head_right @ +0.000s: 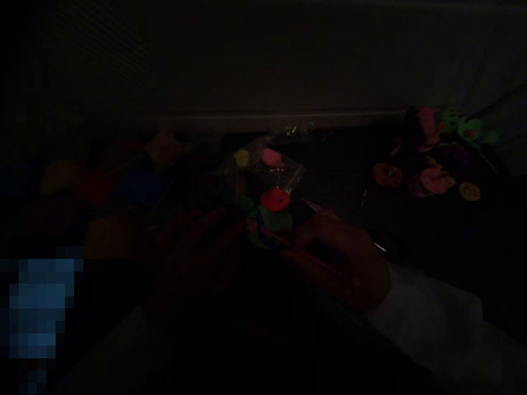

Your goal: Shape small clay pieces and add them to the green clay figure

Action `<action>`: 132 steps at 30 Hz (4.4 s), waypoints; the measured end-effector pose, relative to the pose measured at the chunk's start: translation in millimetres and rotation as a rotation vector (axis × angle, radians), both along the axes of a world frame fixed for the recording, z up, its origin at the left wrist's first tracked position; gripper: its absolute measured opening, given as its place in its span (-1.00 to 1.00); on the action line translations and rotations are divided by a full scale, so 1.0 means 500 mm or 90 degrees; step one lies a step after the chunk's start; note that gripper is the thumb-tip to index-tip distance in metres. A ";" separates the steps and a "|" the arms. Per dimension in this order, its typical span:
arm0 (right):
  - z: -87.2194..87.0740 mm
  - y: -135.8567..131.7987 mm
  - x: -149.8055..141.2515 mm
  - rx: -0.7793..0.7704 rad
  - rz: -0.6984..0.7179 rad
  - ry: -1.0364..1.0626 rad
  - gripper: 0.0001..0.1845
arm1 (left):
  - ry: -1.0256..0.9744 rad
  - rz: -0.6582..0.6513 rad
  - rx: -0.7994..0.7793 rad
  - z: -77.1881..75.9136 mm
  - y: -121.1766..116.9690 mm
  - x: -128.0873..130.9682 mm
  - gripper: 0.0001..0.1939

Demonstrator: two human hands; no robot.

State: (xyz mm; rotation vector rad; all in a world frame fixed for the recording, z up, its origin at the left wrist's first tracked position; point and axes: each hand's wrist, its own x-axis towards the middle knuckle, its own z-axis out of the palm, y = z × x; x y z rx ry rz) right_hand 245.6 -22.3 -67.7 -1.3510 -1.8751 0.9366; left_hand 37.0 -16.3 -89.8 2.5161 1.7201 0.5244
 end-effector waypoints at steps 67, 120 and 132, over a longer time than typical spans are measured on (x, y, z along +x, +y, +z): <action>-0.009 0.006 -0.009 0.076 -0.007 -0.030 -0.85 | -0.001 0.000 -0.005 0.001 -0.004 0.003 -0.68; -0.007 -0.001 0.004 0.133 -0.023 0.017 -0.77 | -0.011 0.000 0.007 -0.007 -0.003 0.004 -0.68; -0.013 0.004 -0.004 0.124 0.011 0.022 -0.77 | -0.012 -0.016 -0.006 -0.004 -0.003 0.001 -0.67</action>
